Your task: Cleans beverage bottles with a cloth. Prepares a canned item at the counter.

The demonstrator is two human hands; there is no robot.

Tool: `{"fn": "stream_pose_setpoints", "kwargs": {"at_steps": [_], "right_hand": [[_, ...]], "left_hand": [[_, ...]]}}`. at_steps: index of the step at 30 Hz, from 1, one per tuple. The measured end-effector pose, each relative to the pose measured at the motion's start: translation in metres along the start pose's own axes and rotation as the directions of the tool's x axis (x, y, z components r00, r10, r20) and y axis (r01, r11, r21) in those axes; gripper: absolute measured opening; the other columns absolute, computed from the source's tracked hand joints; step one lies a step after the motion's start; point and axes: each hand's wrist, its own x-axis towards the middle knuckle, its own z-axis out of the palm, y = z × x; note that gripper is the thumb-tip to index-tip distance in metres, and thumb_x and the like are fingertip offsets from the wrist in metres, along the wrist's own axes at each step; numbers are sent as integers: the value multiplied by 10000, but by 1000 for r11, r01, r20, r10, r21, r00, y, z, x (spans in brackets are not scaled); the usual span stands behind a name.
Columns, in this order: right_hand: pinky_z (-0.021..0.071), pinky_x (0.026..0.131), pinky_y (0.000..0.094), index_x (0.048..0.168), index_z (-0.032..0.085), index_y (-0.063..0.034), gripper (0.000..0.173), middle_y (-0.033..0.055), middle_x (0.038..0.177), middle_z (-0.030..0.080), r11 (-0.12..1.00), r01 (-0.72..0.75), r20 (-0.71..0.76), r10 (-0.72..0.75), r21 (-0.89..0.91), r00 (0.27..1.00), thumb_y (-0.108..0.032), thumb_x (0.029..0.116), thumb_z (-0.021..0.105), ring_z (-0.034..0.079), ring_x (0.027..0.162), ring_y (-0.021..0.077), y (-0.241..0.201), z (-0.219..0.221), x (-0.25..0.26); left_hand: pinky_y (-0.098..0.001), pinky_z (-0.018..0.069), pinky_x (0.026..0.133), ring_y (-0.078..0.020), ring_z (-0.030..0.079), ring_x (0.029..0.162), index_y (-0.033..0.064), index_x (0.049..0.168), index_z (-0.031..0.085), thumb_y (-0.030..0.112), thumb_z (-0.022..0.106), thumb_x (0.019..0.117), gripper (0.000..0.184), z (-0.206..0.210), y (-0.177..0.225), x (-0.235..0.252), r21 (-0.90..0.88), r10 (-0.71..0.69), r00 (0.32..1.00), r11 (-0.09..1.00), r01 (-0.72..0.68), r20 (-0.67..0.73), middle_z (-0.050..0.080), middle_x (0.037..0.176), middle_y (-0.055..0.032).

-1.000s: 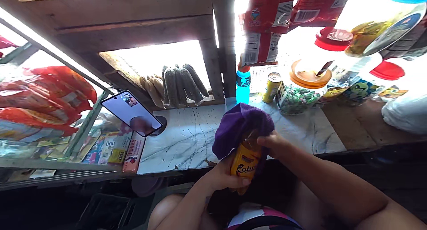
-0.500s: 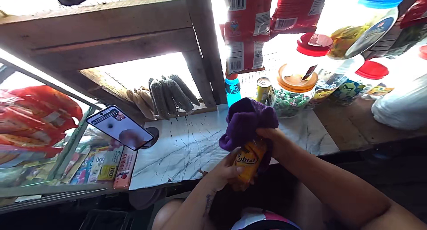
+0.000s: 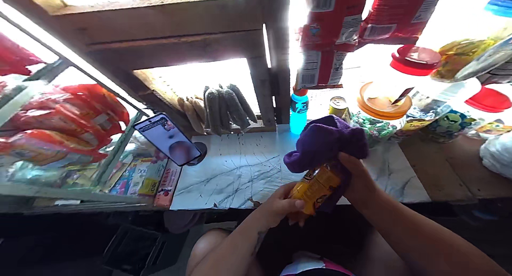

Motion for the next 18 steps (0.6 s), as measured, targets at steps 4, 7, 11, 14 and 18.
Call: {"fn": "stream_pose_setpoints", "kwargs": {"at_steps": [4, 7, 11, 14, 18], "right_hand": [[571, 947, 266, 1196, 729, -266, 322, -80, 1138, 752, 993, 112, 342, -112, 22, 933, -425, 916, 723, 694, 1061, 39, 16, 1, -28], [522, 925, 151, 1148, 734, -273, 243, -174, 1098, 731, 996, 85, 462, -65, -22, 884, -254, 906, 743, 649, 1033, -72, -3, 39, -45], [569, 826, 164, 1048, 719, -325, 245, -184, 989, 743, 973, 143, 246, -95, -183, 965, -383, 827, 807, 676, 934, -67, 11, 41, -44], [603, 839, 227, 1105, 712, -279, 345, -118, 995, 761, 960, 146, 86, -129, -240, 988, -409, 809, 832, 710, 932, 4, 25, 25, -33], [625, 782, 272, 1068, 662, -192, 496, -65, 917, 752, 959, 143, -122, -176, -243, 977, -477, 726, 878, 724, 857, 58, 28, 37, -21]], "left_hand": [[-145, 522, 540, 4, 668, 658, 274, 1126, 732, 611, 650, 895, 417, 4, -2, -9, -329, 59, 969, 944, 24, 240, 749, 901, 46], [-155, 473, 470, -14, 632, 559, 253, 955, 761, 701, 691, 776, 487, 26, 7, -18, -431, -11, 983, 898, 90, 182, 704, 745, 55], [-234, 581, 607, -85, 714, 721, 237, 1136, 740, 697, 581, 895, 543, 9, -5, -22, -315, 34, 990, 949, 12, 140, 766, 942, -13], [-289, 604, 652, -127, 723, 810, 160, 1251, 606, 663, 672, 854, 645, 12, 1, -20, -159, -15, 990, 987, -7, -138, 745, 1046, -17], [-268, 584, 662, -102, 690, 801, 59, 1420, 330, 408, 751, 857, 785, 19, 6, -22, -30, -4, 969, 1000, -4, -246, 678, 1096, -12]]}}
